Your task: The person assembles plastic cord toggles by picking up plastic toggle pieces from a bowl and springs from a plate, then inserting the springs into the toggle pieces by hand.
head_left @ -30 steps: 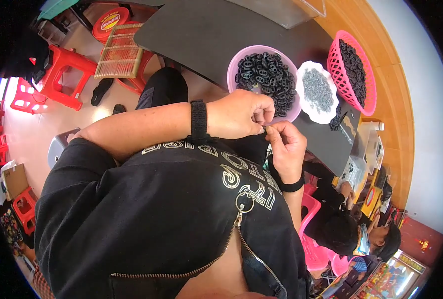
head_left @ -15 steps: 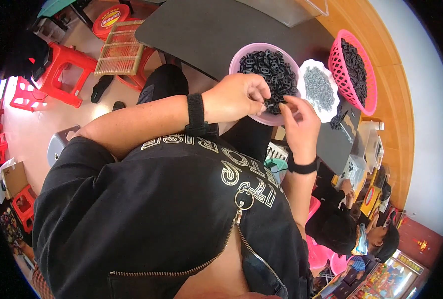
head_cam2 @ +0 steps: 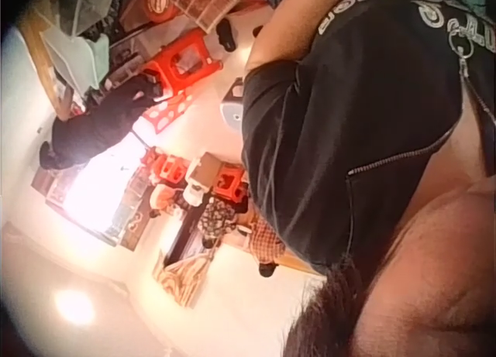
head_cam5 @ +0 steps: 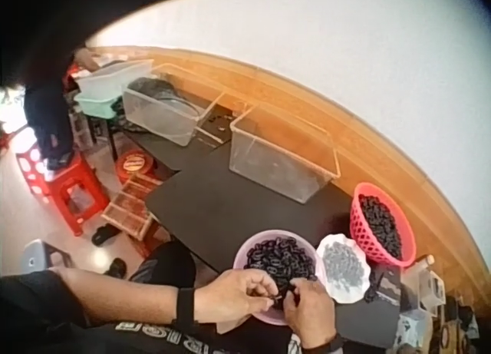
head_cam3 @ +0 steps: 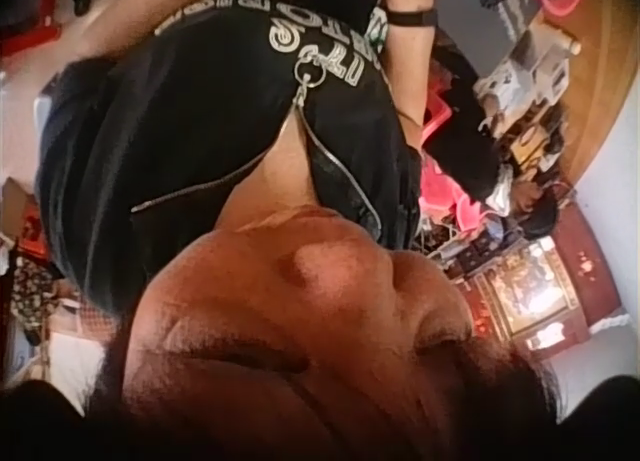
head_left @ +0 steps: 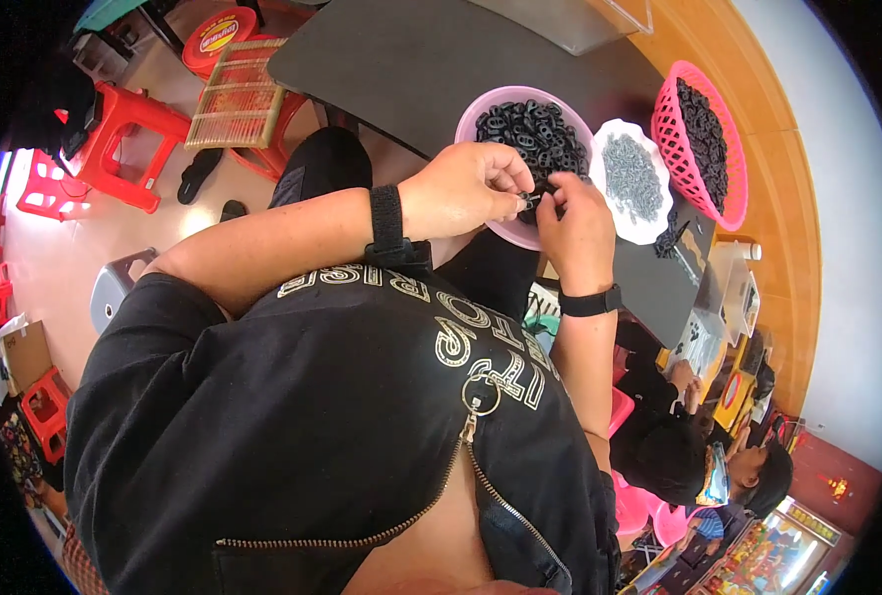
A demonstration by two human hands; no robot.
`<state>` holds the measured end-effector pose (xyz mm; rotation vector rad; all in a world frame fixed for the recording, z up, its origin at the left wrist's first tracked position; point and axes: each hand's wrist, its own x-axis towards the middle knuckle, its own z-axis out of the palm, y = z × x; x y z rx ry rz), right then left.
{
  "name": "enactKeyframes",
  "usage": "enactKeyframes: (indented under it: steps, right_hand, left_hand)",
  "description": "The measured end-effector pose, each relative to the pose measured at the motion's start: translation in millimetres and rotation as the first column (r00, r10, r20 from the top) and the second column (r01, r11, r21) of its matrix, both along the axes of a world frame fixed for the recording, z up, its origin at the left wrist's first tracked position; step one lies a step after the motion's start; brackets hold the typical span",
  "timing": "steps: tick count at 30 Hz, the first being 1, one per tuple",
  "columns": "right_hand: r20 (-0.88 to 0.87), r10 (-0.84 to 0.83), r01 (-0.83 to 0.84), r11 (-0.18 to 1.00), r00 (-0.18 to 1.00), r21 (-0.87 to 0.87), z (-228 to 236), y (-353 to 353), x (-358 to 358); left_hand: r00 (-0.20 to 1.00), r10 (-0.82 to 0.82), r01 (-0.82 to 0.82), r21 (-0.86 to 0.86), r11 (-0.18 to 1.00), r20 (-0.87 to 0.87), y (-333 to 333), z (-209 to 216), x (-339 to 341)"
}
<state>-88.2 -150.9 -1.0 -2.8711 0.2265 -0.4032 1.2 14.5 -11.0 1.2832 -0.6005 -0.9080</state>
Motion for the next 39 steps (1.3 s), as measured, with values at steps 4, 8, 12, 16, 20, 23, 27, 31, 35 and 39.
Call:
enactKeyframes:
  steps: [4, 8, 12, 16, 20, 23, 27, 31, 35, 39]
  right_hand:
    - [0.074, 0.026, -0.036, 0.990, 0.997, 0.136, -2, -4, -1]
    - [0.282, 0.024, -0.129, 0.923, 0.959, 0.363, -2, -9, -12]
    - [0.133, -0.294, -0.062, 0.240, 0.946, 0.969, -2, -4, -33]
    - [0.159, -0.405, -0.177, -0.007, 0.900, 0.984, 9, 11, -33]
    - [0.170, -0.408, -0.197, -0.024, 0.897, 0.980, 4, 5, -40]
    - [0.170, -0.413, -0.231, -0.102, 0.895, 0.968, -1, 1, -42]
    - [0.122, -0.408, -0.215, -0.189, 0.905, 0.958, 4, 9, -41]
    - [0.115, -0.395, -0.208, -0.200, 0.911, 0.958, 1, 12, -40]
    - [0.109, -0.418, -0.209, -0.202, 0.902, 0.957, -3, 14, -40]
    - [0.120, -0.403, -0.201, -0.165, 0.907, 0.966, -3, 17, -38]
  left_hand:
    - [1.000, 0.011, -0.011, 0.007, 1.000, -0.001, 0, 4, 0]
    - [1.000, 0.003, -0.003, 0.015, 1.000, -0.015, 0, 4, 0]
    - [1.000, -0.006, 0.005, 0.024, 1.000, 0.018, -1, 5, 0]
    - [0.999, 0.003, -0.004, 0.037, 0.999, 0.032, -2, 6, 0]
    - [0.999, -0.035, 0.032, 0.060, 0.998, 0.040, -5, 10, -2]
    - [0.998, -0.057, 0.056, 0.029, 0.998, 0.020, -7, 11, -5]
    - [0.994, -0.076, 0.072, 0.045, 0.996, 0.085, -9, 13, -7]
    - [0.989, -0.095, 0.089, 0.051, 0.995, 0.114, -12, 9, -9]
    - [0.989, -0.086, 0.079, 0.059, 0.995, 0.122, -13, 10, -11]
    - [0.987, -0.082, 0.073, 0.067, 0.995, 0.136, -13, 10, -12]
